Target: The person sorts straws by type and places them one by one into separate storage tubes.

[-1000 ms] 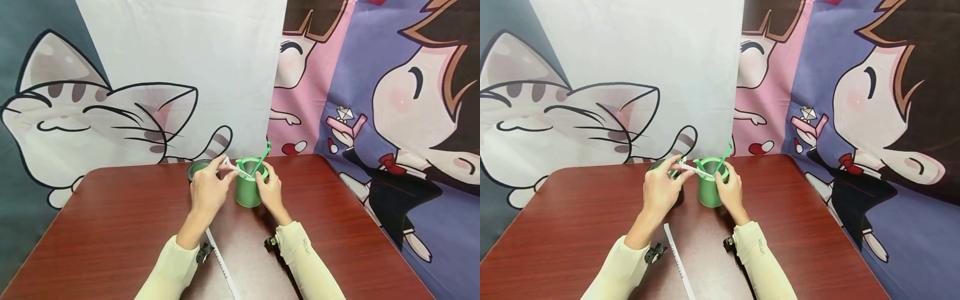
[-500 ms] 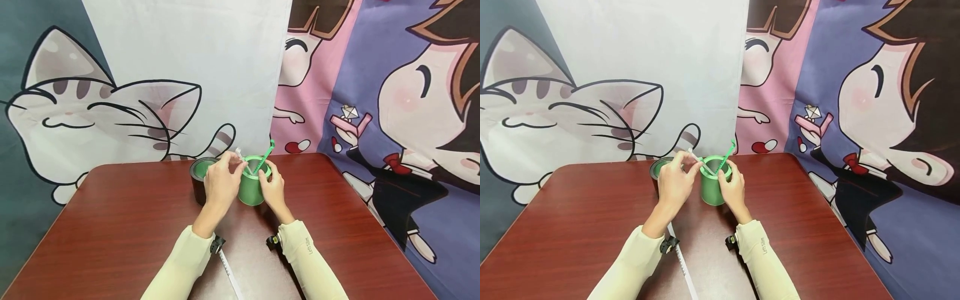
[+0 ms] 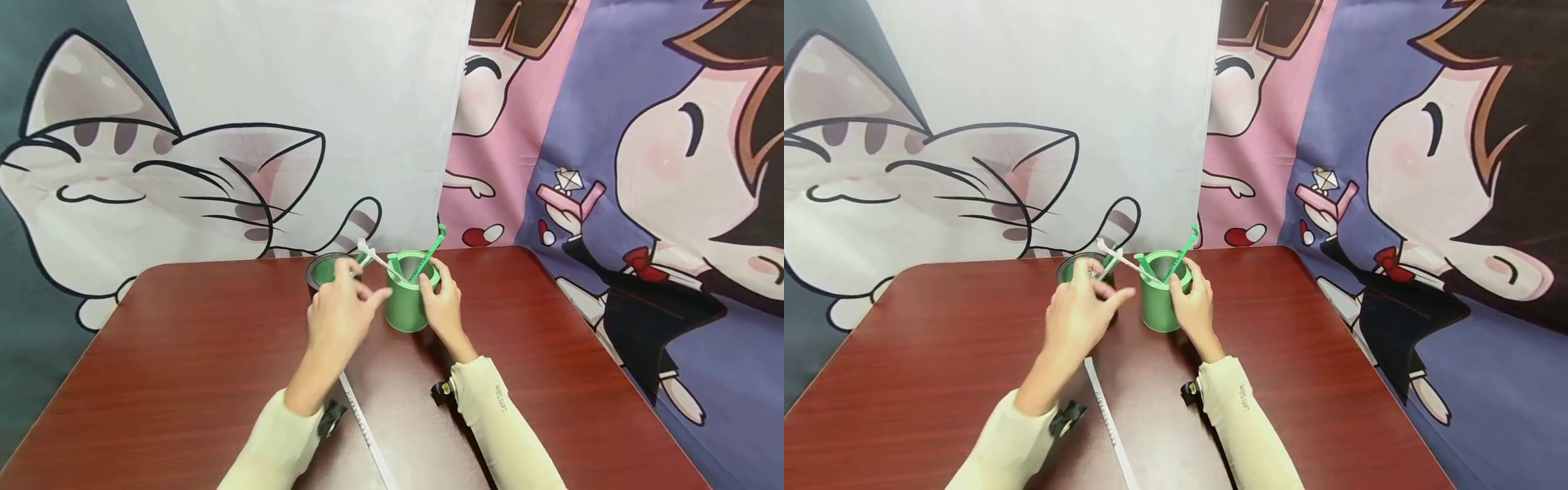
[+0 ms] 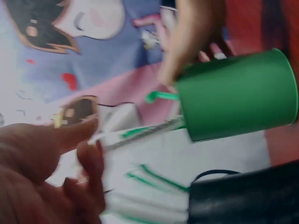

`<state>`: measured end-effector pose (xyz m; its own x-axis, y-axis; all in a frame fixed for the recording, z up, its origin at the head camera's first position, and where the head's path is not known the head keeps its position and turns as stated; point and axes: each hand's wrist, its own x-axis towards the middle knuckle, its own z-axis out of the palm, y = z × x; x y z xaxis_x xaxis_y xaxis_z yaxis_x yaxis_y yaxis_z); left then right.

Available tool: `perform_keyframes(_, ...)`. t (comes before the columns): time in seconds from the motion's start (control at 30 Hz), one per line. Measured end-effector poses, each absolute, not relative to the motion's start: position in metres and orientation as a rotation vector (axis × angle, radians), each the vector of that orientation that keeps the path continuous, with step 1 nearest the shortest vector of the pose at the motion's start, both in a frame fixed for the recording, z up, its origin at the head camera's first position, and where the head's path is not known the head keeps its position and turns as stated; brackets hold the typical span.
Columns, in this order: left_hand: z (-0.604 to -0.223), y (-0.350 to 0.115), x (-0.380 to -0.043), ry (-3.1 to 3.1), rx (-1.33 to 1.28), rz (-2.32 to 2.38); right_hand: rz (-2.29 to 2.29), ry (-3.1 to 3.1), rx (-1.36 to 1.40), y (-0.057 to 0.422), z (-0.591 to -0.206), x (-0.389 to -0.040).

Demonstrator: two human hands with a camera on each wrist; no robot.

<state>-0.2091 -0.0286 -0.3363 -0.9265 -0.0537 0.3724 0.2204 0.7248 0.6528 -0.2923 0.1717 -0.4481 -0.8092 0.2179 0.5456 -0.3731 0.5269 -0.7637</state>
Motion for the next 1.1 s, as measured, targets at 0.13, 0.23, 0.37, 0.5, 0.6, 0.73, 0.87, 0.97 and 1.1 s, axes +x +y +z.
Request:
perform_keyframes(0.13,-0.347,-0.053,-0.190,-2.967,-0.116,-0.877,1.285,-2.171,0.128,0.172,-0.446,-0.292)
perform_keyframes(0.23,-0.364,-0.061,-0.189,-3.153,-0.110,-0.750,1.288,-2.155,0.113,0.174,-0.441,-0.294)
perform_keyframes(0.37,-0.387,-0.062,-0.191,-3.295,-0.075,-0.652,1.289,-2.166,0.114,0.175,-0.441,-0.294)
perform_keyframes(0.5,-0.400,-0.062,-0.192,-3.337,-0.018,-0.594,1.306,-2.168,0.119,0.172,-0.445,-0.291)
perform_keyframes(0.6,-0.405,-0.064,-0.193,-3.334,0.016,-0.579,1.317,-2.167,0.123,0.169,-0.447,-0.290)
perform_keyframes(0.73,-0.413,-0.062,-0.197,-3.327,0.037,-0.575,1.315,-2.161,0.131,0.169,-0.448,-0.290)
perform_keyframes(0.87,-0.422,-0.059,-0.198,-3.329,0.045,-0.543,1.316,-2.148,0.136,0.168,-0.448,-0.290)
perform_keyframes(0.97,-0.429,-0.058,-0.198,-3.351,0.050,-0.516,1.310,-2.149,0.136,0.169,-0.449,-0.290)
perform_keyframes(1.1,-0.434,-0.057,-0.200,-3.355,0.076,-0.522,1.303,-2.157,0.130,0.169,-0.449,-0.290)
